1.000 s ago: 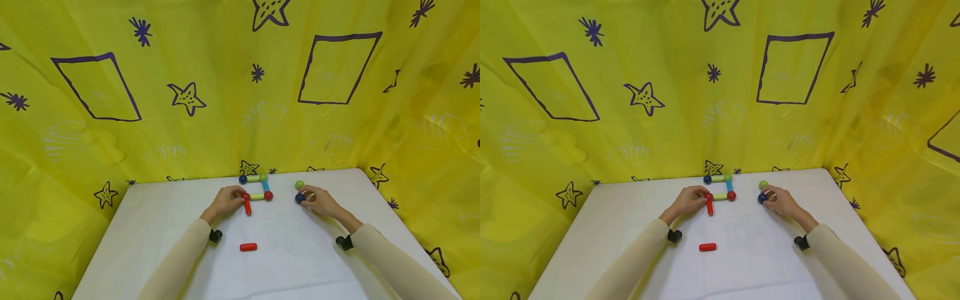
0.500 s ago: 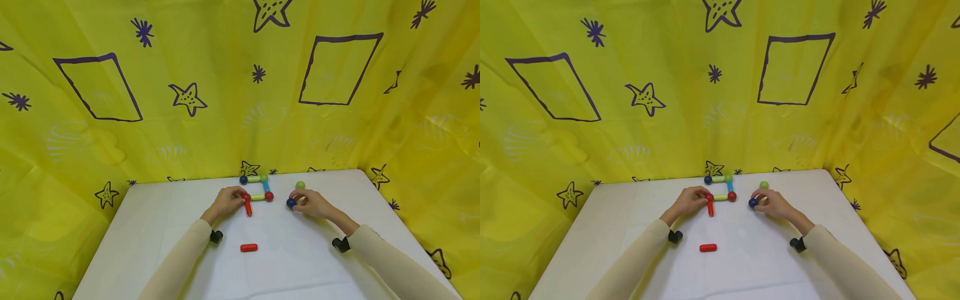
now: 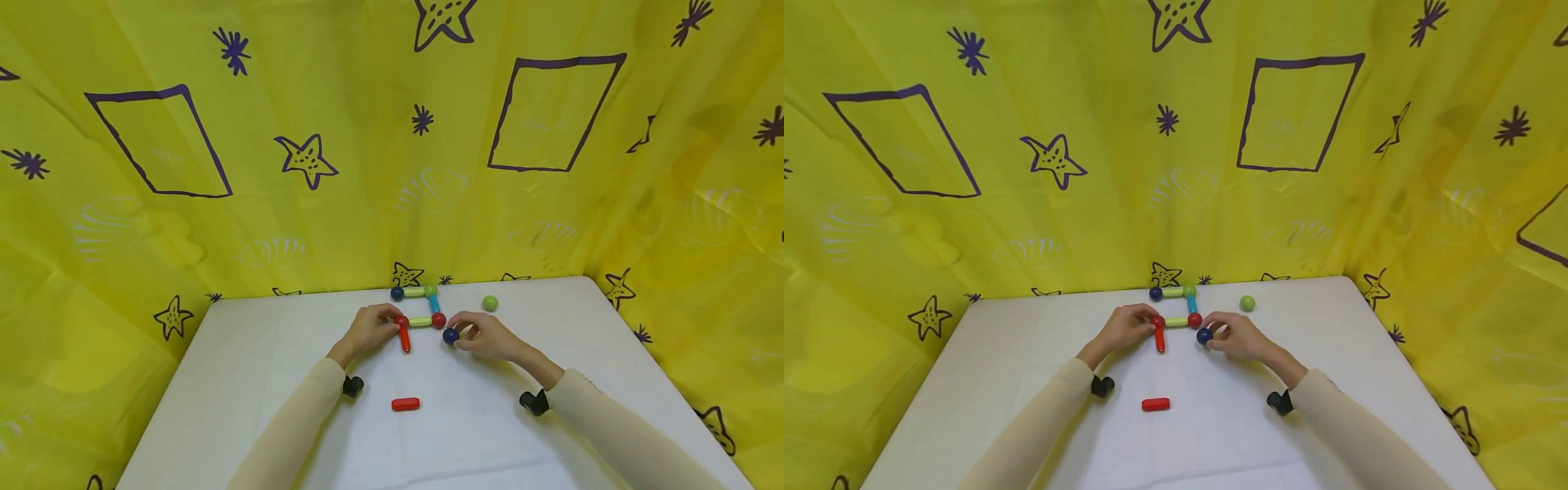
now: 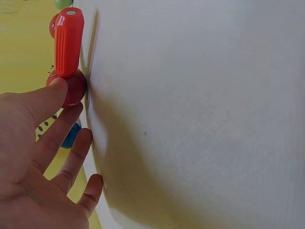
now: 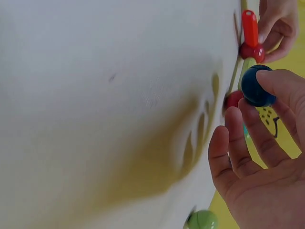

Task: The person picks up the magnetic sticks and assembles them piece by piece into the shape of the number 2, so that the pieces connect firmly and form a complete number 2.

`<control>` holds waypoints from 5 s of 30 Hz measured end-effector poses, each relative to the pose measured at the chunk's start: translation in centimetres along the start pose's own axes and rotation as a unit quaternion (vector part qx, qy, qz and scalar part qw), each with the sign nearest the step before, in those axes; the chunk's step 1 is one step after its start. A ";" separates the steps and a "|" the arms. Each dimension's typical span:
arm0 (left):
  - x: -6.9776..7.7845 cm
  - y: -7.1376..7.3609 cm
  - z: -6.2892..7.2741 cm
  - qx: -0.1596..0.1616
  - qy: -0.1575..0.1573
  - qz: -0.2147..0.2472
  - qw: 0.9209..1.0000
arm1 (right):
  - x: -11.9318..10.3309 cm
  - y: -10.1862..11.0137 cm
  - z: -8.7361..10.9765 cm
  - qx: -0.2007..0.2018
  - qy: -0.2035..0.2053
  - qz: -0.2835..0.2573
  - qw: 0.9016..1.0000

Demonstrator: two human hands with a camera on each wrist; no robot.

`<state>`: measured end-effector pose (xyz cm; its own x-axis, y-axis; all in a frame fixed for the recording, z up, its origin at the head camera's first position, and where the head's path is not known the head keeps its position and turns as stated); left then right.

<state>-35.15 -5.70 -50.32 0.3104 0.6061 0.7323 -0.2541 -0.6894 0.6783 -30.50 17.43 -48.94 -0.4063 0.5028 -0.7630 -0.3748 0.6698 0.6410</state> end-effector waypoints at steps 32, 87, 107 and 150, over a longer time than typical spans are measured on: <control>0.1 0.1 -0.1 0.005 -0.033 -0.006 0.999 | -3.3 -6.3 -2.4 -0.040 0.034 -0.014 0.999; 0.1 0.1 -0.1 0.007 -0.039 -0.012 0.999 | -5.3 -7.0 -0.9 -0.113 0.038 0.003 0.993; 0.7 0.4 0.2 0.017 -0.051 -0.013 0.998 | -6.3 -8.1 0.5 -0.119 0.069 -0.014 0.990; 0.3 0.3 0.1 0.014 -0.043 0.003 0.999 | -7.2 -11.7 0.7 -0.156 0.077 0.042 0.984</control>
<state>-35.02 -5.77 -49.88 0.3872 0.5664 0.7275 -0.2303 -0.7046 0.6712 -22.63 6.32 -51.02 -0.5586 0.4452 -0.6998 -0.5625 0.4167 0.7141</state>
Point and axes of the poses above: each hand's wrist, its own z-axis away from the middle knuckle, its own y-axis out of the back of the hand, x = y × z, the point moved 8 cm from there along -z, towards the middle knuckle, and after that the axes turned 4 degrees about y, right-handed, at the moved point
